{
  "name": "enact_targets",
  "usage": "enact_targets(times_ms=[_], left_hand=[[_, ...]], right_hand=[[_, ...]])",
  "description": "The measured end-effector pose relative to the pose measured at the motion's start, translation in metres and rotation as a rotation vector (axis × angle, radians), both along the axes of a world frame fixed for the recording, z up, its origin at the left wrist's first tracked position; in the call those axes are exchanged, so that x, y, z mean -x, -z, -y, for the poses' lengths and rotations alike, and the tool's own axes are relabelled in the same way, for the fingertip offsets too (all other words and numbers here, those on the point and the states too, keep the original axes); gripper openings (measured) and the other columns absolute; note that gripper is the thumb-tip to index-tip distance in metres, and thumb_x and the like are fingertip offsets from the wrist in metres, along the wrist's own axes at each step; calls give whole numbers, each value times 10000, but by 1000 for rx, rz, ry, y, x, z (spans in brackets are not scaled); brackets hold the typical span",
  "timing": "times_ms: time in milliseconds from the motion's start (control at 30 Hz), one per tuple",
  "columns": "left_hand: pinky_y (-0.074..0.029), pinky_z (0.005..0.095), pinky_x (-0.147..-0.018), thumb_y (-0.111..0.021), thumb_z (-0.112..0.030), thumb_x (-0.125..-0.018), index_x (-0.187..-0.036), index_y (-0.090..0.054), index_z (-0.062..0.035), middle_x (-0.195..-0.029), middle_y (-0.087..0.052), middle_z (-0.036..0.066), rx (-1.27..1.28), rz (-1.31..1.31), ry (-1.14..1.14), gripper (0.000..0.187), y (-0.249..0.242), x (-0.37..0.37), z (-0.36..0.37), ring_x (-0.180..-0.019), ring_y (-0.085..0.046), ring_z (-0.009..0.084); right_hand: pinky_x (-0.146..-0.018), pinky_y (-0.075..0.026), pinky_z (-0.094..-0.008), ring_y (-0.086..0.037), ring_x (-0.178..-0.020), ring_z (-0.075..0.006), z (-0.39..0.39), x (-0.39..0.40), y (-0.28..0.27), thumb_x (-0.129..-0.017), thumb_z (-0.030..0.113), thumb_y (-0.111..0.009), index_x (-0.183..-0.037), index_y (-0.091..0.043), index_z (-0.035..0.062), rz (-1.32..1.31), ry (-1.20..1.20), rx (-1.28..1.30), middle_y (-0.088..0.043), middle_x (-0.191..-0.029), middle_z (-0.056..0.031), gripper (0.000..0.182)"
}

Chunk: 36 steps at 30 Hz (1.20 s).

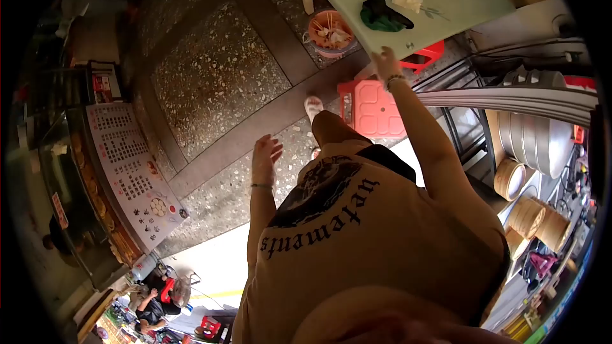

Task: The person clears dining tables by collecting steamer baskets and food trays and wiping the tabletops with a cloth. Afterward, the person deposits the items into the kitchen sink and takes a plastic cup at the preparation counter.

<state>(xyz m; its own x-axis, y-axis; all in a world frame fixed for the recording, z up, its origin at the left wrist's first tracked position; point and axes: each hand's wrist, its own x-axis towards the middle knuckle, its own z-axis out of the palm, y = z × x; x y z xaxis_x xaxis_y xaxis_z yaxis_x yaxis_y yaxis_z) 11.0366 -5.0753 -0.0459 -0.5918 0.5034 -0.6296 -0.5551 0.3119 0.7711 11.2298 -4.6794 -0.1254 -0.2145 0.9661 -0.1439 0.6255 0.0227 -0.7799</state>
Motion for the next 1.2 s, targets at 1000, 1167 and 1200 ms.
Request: enact_targets(times_ms=[1000,1167,1200], left_hand=[[-481,408,-752,-531,-298,-811,-892,-650,-29,-902,-648,194,-55,-1123,1497,304,5,253,-1004,-865,-609,346],[-489,377,-785,-575,-364,-784,-960,-660,-41,-957,-665,154,253,-1204,1768,377,16,203,-1082,-944,-626,287],[-492,369,-791,-584,-369,-776,-971,-660,-39,-978,-662,154,289,-1256,1799,391,22,199,-1090,-955,-627,281]], right_hand=[[-851,-454,-433,-589,-915,-372,-286,159,-45,-712,108,-582,-1064,-576,71,166,1222,150,-613,-954,-208,354],[-824,-458,-442,-591,-897,-379,-314,209,-31,-698,118,-594,-1032,-583,69,188,1238,151,-612,-932,-219,338],[-820,-458,-444,-590,-895,-381,-316,215,-28,-697,115,-594,-1026,-583,67,205,1235,168,-612,-929,-219,332]])
